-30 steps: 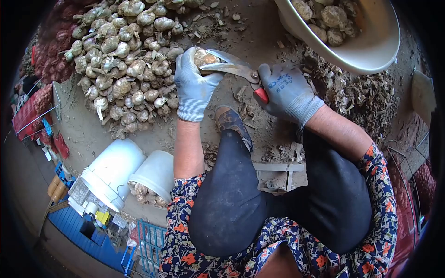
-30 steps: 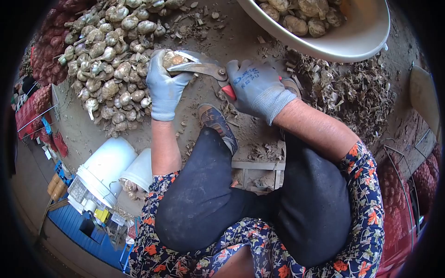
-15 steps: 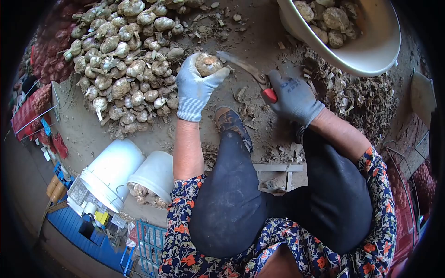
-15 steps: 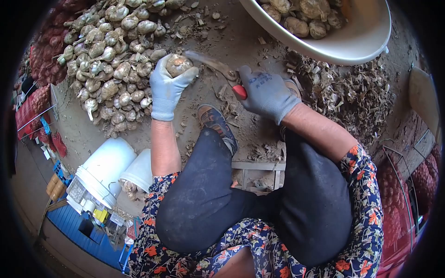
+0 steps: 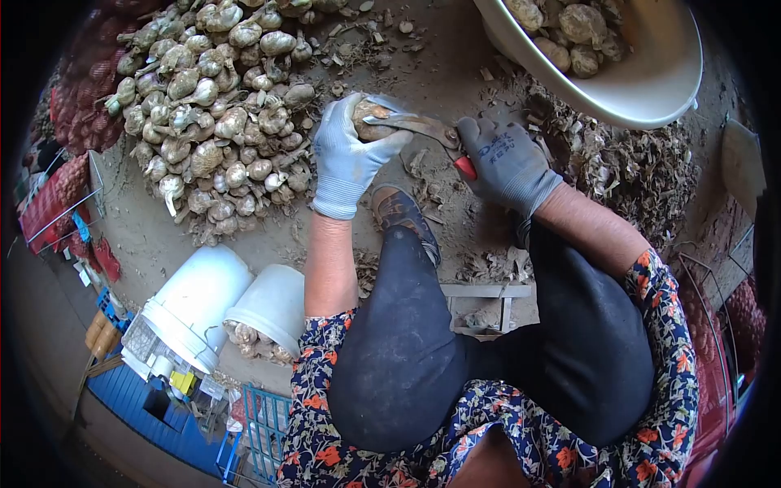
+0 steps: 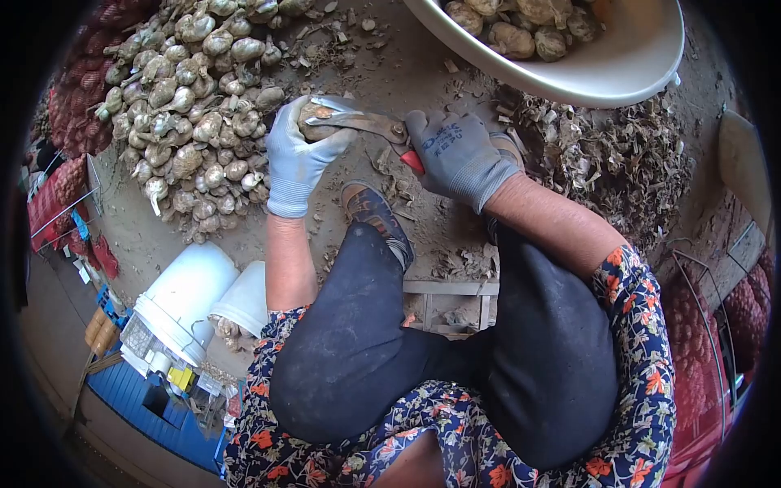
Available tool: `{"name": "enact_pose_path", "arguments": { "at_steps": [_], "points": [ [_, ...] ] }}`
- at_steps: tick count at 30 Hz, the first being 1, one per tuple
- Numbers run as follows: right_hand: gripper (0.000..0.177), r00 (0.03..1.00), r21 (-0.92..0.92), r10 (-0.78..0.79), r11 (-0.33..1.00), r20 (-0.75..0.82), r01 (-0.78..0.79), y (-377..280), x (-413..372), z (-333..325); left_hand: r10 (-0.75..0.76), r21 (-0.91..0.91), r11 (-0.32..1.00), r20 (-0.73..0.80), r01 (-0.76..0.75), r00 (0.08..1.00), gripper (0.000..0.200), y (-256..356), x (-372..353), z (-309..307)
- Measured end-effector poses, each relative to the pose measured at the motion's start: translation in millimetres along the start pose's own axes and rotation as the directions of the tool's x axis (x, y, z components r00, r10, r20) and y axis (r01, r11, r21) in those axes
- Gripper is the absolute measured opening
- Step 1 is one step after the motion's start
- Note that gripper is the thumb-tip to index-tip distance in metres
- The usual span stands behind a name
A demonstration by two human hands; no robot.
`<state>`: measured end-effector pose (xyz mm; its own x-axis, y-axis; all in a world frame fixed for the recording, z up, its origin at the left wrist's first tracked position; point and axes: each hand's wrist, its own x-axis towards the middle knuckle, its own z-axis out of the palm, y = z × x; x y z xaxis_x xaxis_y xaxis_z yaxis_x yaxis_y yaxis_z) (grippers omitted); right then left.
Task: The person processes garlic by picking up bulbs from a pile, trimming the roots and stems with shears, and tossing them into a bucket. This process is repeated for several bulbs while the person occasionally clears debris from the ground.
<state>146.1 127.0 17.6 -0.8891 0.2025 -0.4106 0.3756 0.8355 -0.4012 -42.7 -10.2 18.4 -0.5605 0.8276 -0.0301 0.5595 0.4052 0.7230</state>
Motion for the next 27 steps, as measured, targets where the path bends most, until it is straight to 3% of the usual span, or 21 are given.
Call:
{"name": "enact_pose_path", "arguments": {
  "at_steps": [3,5,8,9,10,11,13,15,16,17,18,19,20,21,22,24,27],
  "points": [
    [0.046,0.998,-0.035,0.062,0.997,-0.015,-0.063,-0.2,-0.7,-0.5,-0.01,-0.04,0.999,0.032,0.011,0.999,0.071,5.0,2.3,0.1],
    [0.043,0.99,-0.04,-0.022,0.999,-0.142,0.016,7.8,-0.8,7.8,-0.012,-0.054,0.998,0.052,0.015,0.999,0.07,6.5,3.6,0.3],
    [0.038,0.999,0.111,0.006,0.994,-0.045,-0.001,12.0,-1.9,14.5,0.03,0.052,0.998,0.027,-0.032,0.999,0.067,7.1,1.9,4.8],
    [0.032,0.997,0.277,0.07,0.958,0.04,-0.078,12.3,-1.6,12.0,-0.049,0.043,0.998,0.015,0.048,0.999,0.066,8.7,2.8,9.5],
    [0.032,0.998,0.274,0.06,0.959,0.035,-0.067,12.4,-2.8,13.0,-0.126,0.03,0.992,0.007,0.126,0.992,0.065,10.3,4.5,15.9],
    [0.031,0.988,0.351,0.145,0.924,0.048,-0.153,11.5,-5.4,16.8,-0.289,-0.274,0.917,0.043,0.289,0.956,0.07,2.6,8.8,27.9],
    [0.031,0.966,0.415,0.236,0.872,0.109,-0.26,13.2,-6.4,21.6,0.059,-0.154,0.985,-0.146,-0.082,0.988,0.062,42.7,35.4,21.4],
    [0.031,0.976,0.438,0.195,0.872,0.097,-0.218,12.4,-10.8,28.2,0.401,-0.277,0.842,-0.251,-0.463,0.881,0.073,87.4,68.1,12.5],
    [0.031,0.984,0.46,0.165,0.87,0.074,-0.18,11.3,-12.3,28.5,0.399,-0.273,0.844,-0.256,-0.462,0.88,0.073,81.9,68.7,5.4],
    [0.032,0.973,0.417,0.167,0.882,0.157,-0.218,9.0,-11.3,20.0,0.249,-0.327,0.908,-0.077,-0.26,0.966,0.073,72.8,70.1,-7.6],
    [0.032,0.975,0.414,0.162,0.886,0.15,-0.211,8.3,-10.8,11.7,0.086,-0.341,0.939,0.11,-0.044,0.99,0.072,62.9,72.1,-20.0],
    [0.034,0.961,0.411,0.16,0.879,0.226,-0.243,8.4,-10.3,4.7,-0.091,-0.18,0.982,-0.198,0.055,0.976,0.074,48.2,75.8,-27.4],
    [0.036,0.941,0.41,0.161,0.869,0.297,-0.278,9.6,-9.1,1.7,-0.305,0.193,0.923,-0.159,0.332,0.939,0.076,15.1,75.5,-44.6],
    [0.036,0.972,0.362,0.171,0.906,0.16,-0.218,16.1,-12.4,18.5,-0.49,0.352,0.761,-0.238,0.545,0.838,0.075,-27.3,58.5,-47.0],
    [0.036,0.97,0.367,0.18,0.901,0.166,-0.23,16.9,-12.6,20.3,-0.462,0.53,0.639,-0.315,0.557,0.829,0.044,-83.3,44.3,-44.0],
    [0.038,0.953,0.456,0.203,0.842,0.226,-0.288,16.4,-11.5,20.5,-0.577,0.657,0.504,-0.226,0.56,0.785,0.051,-112.4,30.3,-44.3],
    [0.037,0.955,0.398,0.174,0.88,0.238,-0.26,12.6,-4.6,14.9,-0.56,0.66,0.511,-0.229,0.55,0.796,0.057,-122.7,32.0,-46.6]
  ]
}}
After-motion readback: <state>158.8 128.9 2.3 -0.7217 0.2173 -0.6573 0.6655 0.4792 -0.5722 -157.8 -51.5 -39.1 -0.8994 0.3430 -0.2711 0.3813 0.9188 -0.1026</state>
